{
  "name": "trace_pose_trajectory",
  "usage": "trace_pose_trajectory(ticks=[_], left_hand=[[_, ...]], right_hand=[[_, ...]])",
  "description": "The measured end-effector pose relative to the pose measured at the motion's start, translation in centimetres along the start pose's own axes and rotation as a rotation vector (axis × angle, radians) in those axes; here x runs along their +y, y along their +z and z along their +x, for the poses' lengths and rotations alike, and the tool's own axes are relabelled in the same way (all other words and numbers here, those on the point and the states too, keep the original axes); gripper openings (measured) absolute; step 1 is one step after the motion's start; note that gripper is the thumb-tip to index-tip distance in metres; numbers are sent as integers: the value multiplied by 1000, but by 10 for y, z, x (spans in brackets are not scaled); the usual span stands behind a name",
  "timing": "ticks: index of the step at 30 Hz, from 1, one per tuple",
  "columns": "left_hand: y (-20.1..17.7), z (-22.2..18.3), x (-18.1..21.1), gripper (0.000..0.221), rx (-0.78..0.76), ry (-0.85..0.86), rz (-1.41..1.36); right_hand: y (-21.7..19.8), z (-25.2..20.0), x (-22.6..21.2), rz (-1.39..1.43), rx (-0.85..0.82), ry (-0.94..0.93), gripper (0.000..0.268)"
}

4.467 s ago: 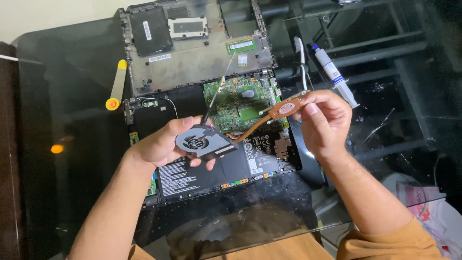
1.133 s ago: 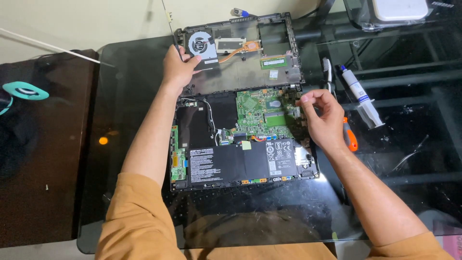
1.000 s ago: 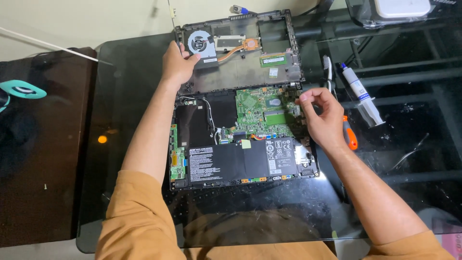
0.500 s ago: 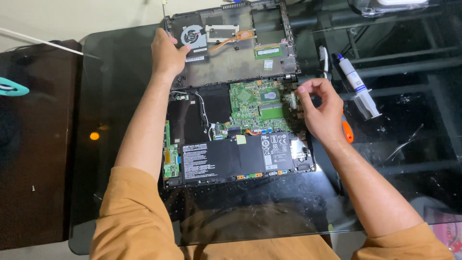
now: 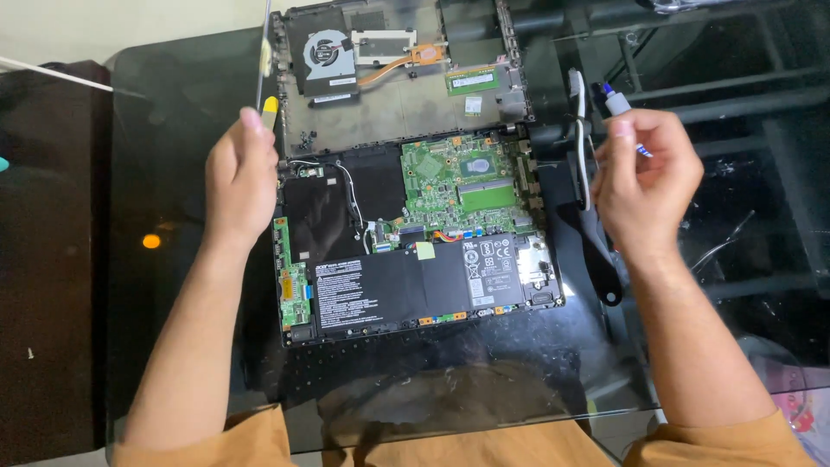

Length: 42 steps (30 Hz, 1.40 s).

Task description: Disassembling a laptop by removing the battery, cooling fan, and disconnecting internal cables.

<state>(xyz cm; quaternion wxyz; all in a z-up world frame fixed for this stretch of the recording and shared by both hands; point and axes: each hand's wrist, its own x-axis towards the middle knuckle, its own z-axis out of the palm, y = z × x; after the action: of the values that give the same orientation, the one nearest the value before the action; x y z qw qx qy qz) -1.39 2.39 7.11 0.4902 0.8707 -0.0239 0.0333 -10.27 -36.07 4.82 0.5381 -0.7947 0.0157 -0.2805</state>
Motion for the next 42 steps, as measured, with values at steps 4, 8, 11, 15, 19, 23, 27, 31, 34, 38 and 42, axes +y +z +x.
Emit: trace_pose_trajectory(ticks=[4,8,11,15,19,23,27,31,34,38,42], left_hand=[[-16,-44,-13,24,-33,-234,-329],[-12,-60,-52,31,-4,33,-306],[-12,-60,-63,32,138,131,-242],[-17,-55,-68,27,216,380,129],[-23,-51,-79,11,304,578,262],[-28,-51,-82,9,335,601,259],[-26,-51,-84,12,351,621,252],[-25,-51,-83,14,335,627,293],[-24,-51,-86,14,322,608,294],[-24,-51,-84,13,318,599,299],[-24,-51,-83,13,296,603,309]], right_hand=[[-35,1,23,-30,50,-220,48],[-60,0,4,-265,-110,-343,59],[-72,5,10,-494,-272,-512,42],[-68,12,10,-863,-485,-419,36],[-57,23,0,-1126,-754,-267,44],[-55,25,9,-1068,-787,-277,40],[-50,27,15,-950,-804,-411,42],[-45,27,22,-943,-847,-430,55],[-41,27,24,-910,-845,-479,57],[-36,27,17,-890,-846,-509,53],[-33,27,14,-866,-815,-565,47]])
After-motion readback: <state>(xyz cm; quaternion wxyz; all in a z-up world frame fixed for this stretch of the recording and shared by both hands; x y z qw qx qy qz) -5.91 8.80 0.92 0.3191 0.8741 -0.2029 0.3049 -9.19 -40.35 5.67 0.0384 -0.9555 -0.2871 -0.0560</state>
